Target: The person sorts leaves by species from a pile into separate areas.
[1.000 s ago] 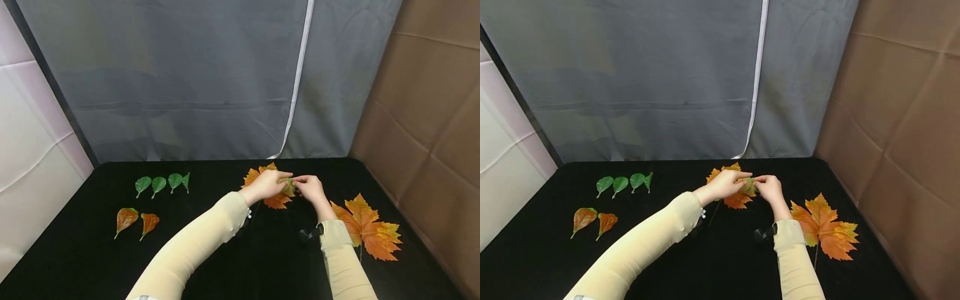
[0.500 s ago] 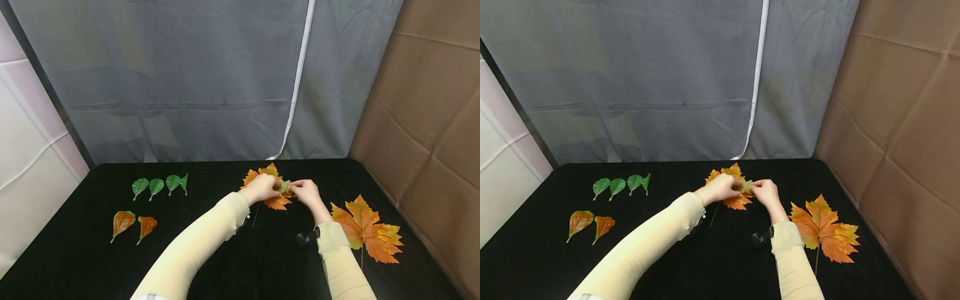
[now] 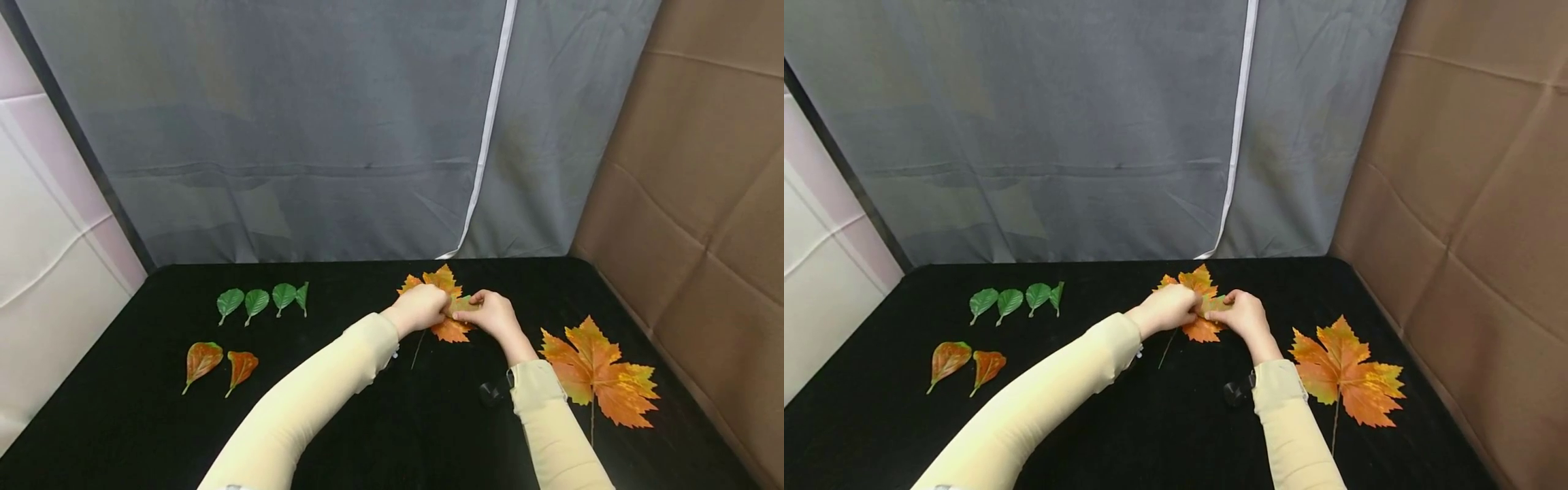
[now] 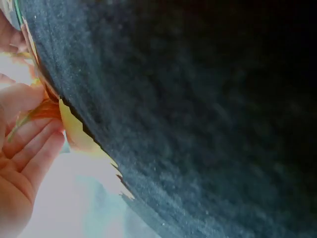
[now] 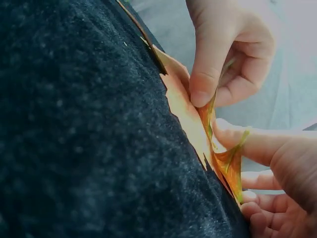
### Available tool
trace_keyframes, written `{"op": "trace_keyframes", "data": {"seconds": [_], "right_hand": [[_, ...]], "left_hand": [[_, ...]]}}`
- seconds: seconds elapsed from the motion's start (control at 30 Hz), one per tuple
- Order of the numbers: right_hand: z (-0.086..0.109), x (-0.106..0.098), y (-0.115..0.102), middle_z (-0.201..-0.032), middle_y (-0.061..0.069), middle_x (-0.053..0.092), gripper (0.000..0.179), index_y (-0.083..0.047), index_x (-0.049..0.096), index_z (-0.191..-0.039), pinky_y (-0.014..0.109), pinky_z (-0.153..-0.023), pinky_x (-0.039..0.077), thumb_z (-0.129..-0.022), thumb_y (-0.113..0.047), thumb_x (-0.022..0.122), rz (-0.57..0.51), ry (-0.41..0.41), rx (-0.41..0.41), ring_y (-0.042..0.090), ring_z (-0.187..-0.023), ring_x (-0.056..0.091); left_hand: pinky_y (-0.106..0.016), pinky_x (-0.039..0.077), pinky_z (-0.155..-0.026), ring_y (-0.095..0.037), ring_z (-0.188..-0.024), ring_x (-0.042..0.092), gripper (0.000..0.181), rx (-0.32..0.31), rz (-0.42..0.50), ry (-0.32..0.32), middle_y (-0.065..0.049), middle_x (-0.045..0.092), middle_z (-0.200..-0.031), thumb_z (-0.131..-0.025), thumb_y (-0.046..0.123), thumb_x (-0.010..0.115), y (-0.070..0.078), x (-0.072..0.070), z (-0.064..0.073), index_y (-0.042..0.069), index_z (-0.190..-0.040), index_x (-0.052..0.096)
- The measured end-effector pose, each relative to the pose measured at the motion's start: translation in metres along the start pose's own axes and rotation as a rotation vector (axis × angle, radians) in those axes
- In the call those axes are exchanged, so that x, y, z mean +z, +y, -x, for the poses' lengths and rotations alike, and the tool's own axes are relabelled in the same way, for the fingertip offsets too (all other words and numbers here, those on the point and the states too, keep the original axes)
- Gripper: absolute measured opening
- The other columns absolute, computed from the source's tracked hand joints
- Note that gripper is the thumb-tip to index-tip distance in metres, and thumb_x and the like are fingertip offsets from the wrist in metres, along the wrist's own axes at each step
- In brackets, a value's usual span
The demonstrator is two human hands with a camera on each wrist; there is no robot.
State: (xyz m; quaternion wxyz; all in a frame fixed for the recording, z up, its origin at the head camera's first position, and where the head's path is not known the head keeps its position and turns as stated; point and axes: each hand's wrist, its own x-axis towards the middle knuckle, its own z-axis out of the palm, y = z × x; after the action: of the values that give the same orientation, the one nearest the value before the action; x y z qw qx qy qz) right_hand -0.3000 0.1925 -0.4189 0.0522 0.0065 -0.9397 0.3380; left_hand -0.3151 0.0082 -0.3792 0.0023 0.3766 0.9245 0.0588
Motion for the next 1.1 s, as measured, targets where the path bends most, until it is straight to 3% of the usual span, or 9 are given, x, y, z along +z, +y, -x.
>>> {"op": "trace_keyframes", "data": {"seconds": [0.2,0.27,0.4,0.5,0.6,0.77,0.87,1.0,1.1], "right_hand": [[0.001,-0.003,-0.004,-0.095,0.013,0.066,0.053,0.0,0.064,-0.101,0.043,-0.081,0.047,-0.067,-0.033,0.087,0.027,-0.059,-0.011,0.029,-0.086,0.058],[0.001,-0.004,-0.005,-0.096,0.014,0.065,0.051,-0.001,0.064,-0.101,0.043,-0.081,0.047,-0.068,-0.032,0.087,0.034,-0.072,-0.011,0.029,-0.086,0.057],[0.002,-0.006,-0.007,-0.097,0.014,0.066,0.046,0.0,0.065,-0.102,0.043,-0.081,0.047,-0.07,-0.028,0.084,0.06,-0.09,-0.003,0.028,-0.085,0.058],[0.005,-0.008,-0.011,-0.094,0.012,0.067,0.04,0.0,0.067,-0.101,0.041,-0.077,0.049,-0.072,-0.025,0.079,0.097,-0.085,0.004,0.026,-0.079,0.058],[0.009,-0.01,-0.017,-0.077,0.005,0.062,0.024,-0.004,0.069,-0.085,0.036,-0.061,0.045,-0.073,-0.024,0.073,0.158,-0.072,0.015,0.022,-0.066,0.053],[0.012,-0.012,-0.022,-0.055,-0.002,0.045,0.023,-0.013,0.058,-0.059,0.032,-0.048,0.033,-0.078,-0.021,0.066,0.255,-0.036,0.014,0.019,-0.052,0.045],[0.013,-0.015,-0.02,-0.052,-0.002,0.044,0.029,-0.015,0.054,-0.054,0.035,-0.056,0.035,-0.081,-0.019,0.063,0.267,-0.002,-0.013,0.019,-0.051,0.046],[0.012,-0.024,-0.017,-0.059,0.0,0.054,0.021,-0.012,0.063,-0.061,0.04,-0.068,0.038,-0.081,-0.016,0.061,0.181,0.055,-0.047,0.021,-0.058,0.051],[0.01,-0.031,-0.012,-0.07,0.004,0.064,0.014,-0.006,0.072,-0.073,0.038,-0.066,0.044,-0.08,-0.013,0.061,0.075,0.092,-0.06,0.022,-0.063,0.055]], "left_hand": [[-0.031,0.048,-0.07,-0.018,-0.074,0.058,0.009,0.037,-0.064,0.082,0.006,0.062,-0.073,-0.087,0.011,0.067,-0.003,-0.001,0.007,0.016,-0.079,0.068],[-0.036,0.048,-0.081,-0.022,-0.086,0.06,0.007,0.03,-0.08,0.103,0.004,0.069,-0.084,-0.088,0.012,0.068,-0.005,-0.002,0.009,0.016,-0.093,0.072],[-0.042,0.043,-0.095,-0.028,-0.103,0.058,0.036,-0.004,-0.072,0.103,0.0,0.072,-0.102,-0.089,0.013,0.068,-0.009,-0.005,0.013,0.018,-0.125,0.066],[-0.038,0.045,-0.091,-0.026,-0.094,0.061,0.047,-0.012,-0.028,0.095,-0.003,0.072,-0.095,-0.089,0.008,0.065,-0.011,-0.007,0.015,0.017,-0.134,0.06],[-0.033,0.048,-0.078,-0.022,-0.077,0.058,0.052,-0.025,0.04,0.073,-0.003,0.065,-0.077,-0.09,0.003,0.061,-0.012,-0.008,0.017,0.018,-0.139,0.055],[-0.029,0.047,-0.07,-0.018,-0.069,0.052,0.057,-0.023,0.108,0.068,-0.001,0.058,-0.072,-0.09,0.0,0.06,-0.015,-0.008,0.02,0.019,-0.143,0.05],[-0.029,0.048,-0.076,-0.018,-0.077,0.056,0.056,-0.021,0.136,0.074,-0.004,0.066,-0.088,-0.089,0.001,0.063,-0.017,-0.009,0.021,0.017,-0.142,0.051],[-0.032,0.048,-0.085,-0.018,-0.091,0.06,0.043,-0.02,0.166,0.092,-0.005,0.067,-0.106,-0.088,0.004,0.066,-0.02,-0.012,0.023,0.011,-0.13,0.06],[-0.032,0.048,-0.084,-0.018,-0.089,0.06,0.027,-0.015,0.168,0.109,-0.002,0.068,-0.101,-0.088,0.005,0.067,-0.023,-0.014,0.025,0.008,-0.115,0.067]]}}
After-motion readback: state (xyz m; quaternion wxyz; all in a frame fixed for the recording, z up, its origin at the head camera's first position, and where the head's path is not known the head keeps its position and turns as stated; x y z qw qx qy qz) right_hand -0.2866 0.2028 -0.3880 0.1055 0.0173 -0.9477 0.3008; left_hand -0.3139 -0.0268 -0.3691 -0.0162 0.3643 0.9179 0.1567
